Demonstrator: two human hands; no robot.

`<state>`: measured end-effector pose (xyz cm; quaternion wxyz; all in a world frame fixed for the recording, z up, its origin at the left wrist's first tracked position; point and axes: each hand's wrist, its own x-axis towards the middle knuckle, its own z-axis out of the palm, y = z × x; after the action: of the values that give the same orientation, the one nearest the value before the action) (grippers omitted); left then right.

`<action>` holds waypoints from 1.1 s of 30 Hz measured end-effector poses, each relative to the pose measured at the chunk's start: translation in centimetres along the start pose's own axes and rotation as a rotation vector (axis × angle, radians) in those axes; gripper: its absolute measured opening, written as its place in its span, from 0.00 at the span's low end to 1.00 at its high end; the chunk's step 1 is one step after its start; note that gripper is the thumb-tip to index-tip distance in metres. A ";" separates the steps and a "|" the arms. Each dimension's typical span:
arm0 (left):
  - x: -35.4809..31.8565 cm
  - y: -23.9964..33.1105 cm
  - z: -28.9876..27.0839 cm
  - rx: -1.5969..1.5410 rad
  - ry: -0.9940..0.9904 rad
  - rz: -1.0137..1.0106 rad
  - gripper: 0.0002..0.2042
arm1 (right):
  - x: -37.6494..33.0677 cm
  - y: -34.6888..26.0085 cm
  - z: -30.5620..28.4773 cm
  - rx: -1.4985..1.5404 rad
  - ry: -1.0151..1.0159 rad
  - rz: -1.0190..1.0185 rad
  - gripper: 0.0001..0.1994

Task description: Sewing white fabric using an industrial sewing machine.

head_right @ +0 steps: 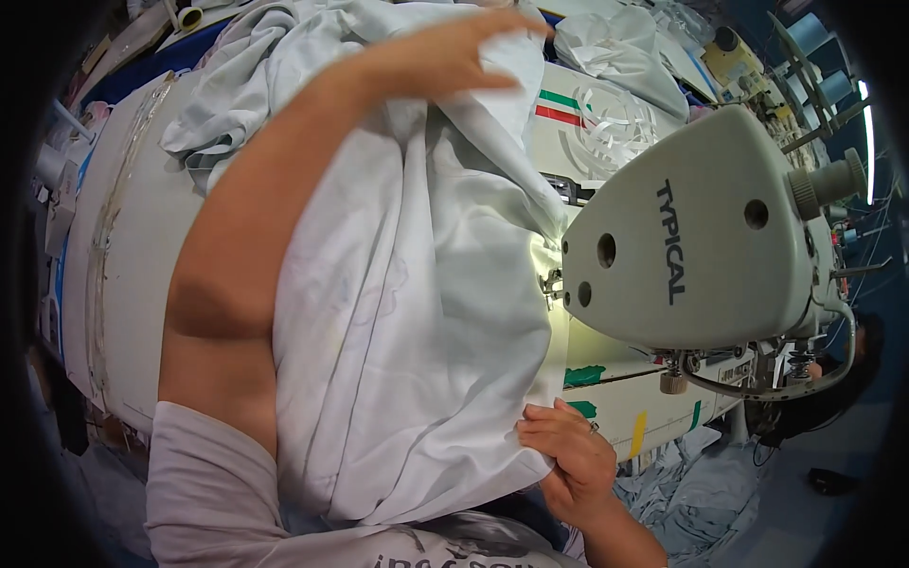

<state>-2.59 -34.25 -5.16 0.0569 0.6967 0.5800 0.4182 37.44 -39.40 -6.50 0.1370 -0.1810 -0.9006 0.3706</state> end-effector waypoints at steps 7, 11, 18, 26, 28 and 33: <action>-1.3 -3.2 4.4 0.473 0.018 -0.085 0.09 | -1.2 -0.8 0.1 0.017 -0.042 -0.050 0.09; -5.2 -7.5 -3.7 0.280 0.467 -0.638 0.19 | -3.1 -1.1 0.5 -0.001 -0.063 -0.099 0.13; -21.6 11.1 -9.2 0.355 0.232 -0.798 0.29 | -13.0 -0.9 0.9 0.249 0.089 0.276 0.20; -38.8 29.0 4.0 0.787 0.368 -0.913 0.32 | -11.2 2.4 8.4 1.275 -0.050 0.484 0.34; -39.4 30.0 4.6 0.894 0.312 -0.884 0.24 | -10.6 2.0 10.2 1.458 -0.107 0.471 0.29; -43.9 28.4 4.1 0.282 0.657 -0.901 0.01 | -13.7 0.7 14.5 1.222 -0.785 0.528 0.09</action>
<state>22.65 -79.26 -14.50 -0.0471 0.2151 0.8569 0.4660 44.42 -53.76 -18.50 -0.2097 -0.1372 -0.4457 0.8594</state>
